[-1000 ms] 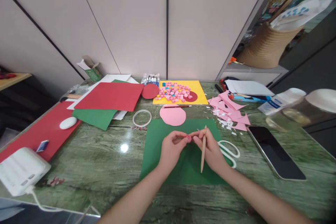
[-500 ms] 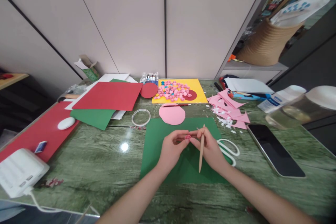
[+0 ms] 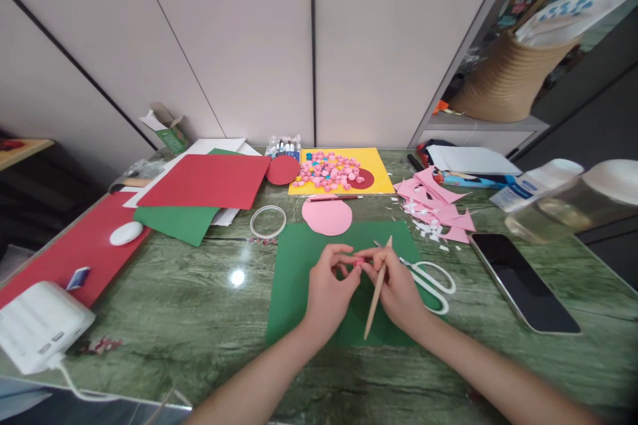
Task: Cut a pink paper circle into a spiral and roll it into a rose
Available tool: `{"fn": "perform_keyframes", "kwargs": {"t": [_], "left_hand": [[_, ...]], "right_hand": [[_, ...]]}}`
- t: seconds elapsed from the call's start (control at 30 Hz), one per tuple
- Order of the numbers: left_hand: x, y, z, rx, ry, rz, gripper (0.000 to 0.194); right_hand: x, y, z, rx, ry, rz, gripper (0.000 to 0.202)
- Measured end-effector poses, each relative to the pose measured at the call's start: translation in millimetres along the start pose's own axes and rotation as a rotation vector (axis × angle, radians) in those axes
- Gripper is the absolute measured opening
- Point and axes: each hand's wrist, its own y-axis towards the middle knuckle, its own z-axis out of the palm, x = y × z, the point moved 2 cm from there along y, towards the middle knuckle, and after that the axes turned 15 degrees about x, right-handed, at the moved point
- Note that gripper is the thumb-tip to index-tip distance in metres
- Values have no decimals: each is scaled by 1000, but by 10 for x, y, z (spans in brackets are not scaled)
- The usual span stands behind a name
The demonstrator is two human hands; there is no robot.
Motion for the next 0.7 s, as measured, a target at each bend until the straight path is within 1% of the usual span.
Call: {"fn": "perform_keyframes", "kwargs": {"t": [0.17,0.3,0.37,0.43,0.53,0.6,0.7], "left_hand": [[-11,-20,17,-24,32,8,22],[-10,-6,2,-17,-9,9,22],[1,12,-8,14,-83,2,18],[18,35,-13,63,-207,-24,15],[37,63,-16,116,-394,-64,18],[35,72,-21,118,-455,-70,22],[25,72,-30,115,-477,-59,26]], "right_hand": [[21,-13,16,-28,-31,-45,21],[19,11,-11,-10,5,2,21],[9,22,-31,26,34,45,21],[-3,27,-51,56,77,80,20],[-22,34,-76,50,141,94,20],[-40,41,-87,30,172,97,21],[-65,53,-96,18,210,106,23]]}}
